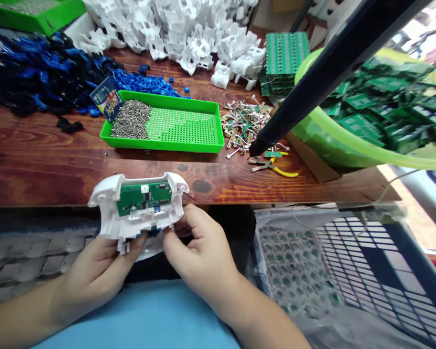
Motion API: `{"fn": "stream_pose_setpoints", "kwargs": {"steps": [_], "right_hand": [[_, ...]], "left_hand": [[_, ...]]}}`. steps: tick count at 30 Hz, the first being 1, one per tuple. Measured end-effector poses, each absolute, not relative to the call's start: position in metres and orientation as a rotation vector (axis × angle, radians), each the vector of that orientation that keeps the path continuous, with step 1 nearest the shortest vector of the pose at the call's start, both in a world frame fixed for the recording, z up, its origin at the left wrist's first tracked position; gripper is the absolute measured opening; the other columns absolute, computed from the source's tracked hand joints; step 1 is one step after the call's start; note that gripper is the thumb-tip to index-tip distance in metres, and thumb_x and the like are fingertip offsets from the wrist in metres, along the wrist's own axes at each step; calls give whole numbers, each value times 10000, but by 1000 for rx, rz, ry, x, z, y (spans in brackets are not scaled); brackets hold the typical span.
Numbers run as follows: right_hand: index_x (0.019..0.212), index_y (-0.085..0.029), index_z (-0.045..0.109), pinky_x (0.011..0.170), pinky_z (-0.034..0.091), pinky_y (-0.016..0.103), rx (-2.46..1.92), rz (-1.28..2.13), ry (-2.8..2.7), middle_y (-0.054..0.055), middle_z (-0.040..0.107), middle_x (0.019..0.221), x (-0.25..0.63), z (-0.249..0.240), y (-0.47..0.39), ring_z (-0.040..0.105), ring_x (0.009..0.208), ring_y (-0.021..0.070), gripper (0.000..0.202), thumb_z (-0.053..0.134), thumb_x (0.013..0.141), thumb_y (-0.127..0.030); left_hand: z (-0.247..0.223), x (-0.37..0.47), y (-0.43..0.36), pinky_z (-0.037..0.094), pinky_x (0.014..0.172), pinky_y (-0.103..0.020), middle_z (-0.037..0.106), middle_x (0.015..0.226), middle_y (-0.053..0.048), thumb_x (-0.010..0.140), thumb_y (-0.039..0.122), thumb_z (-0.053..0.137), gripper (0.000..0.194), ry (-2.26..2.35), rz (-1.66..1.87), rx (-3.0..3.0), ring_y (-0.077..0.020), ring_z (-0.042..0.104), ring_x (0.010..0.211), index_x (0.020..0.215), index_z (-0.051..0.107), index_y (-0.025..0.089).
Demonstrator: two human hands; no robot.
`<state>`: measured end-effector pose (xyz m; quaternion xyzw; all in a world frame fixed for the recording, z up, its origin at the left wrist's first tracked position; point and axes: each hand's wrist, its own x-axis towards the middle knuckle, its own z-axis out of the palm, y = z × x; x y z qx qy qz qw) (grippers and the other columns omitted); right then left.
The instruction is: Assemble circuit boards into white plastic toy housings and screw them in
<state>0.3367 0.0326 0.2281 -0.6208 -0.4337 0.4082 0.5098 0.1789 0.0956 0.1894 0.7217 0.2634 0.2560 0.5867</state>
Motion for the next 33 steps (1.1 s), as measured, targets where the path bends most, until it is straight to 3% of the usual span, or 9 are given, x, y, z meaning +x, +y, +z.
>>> {"fn": "stream_pose_setpoints", "kwargs": {"steps": [5,14,25,30,33], "right_hand": [[699,-178,498,547,394,181,-1516,933,-984,-44,464,651,330,223,39,446,587,70,74,533,748,-135],[838,-195,500,611,439,227,-1560,935,-1048,-13,550,753,326,216,41,515,656,100,51,535,822,-228],[773,-183,509,555,417,200,-1546,832,-1013,-26,502,695,328,215,51,473,604,80,68,559,801,-220],[808,-196,527,562,455,216,-1561,937,-1124,-15,567,710,344,230,54,539,615,97,105,562,835,-291],[913,-245,579,701,497,289,-1647,588,-1122,14,613,851,372,243,58,599,787,155,126,580,827,-338]], "left_hand": [[194,184,98,374,1023,-263,543,1325,-16,922,176,431,436,646,608,1616,-192,479,1226,1349,399,255],[202,190,104,424,975,-306,595,1267,-61,896,255,488,411,732,602,1285,-240,539,1159,1303,480,195],[200,194,112,344,1026,-268,566,1292,-50,911,193,452,419,690,621,1589,-214,479,1217,1329,434,213],[209,203,129,426,955,-286,572,1286,-60,906,274,481,411,625,542,1252,-220,545,1138,1313,440,228],[214,209,141,449,910,-280,629,1201,-49,882,303,529,380,623,522,1009,-204,585,1067,1253,492,229]]}}
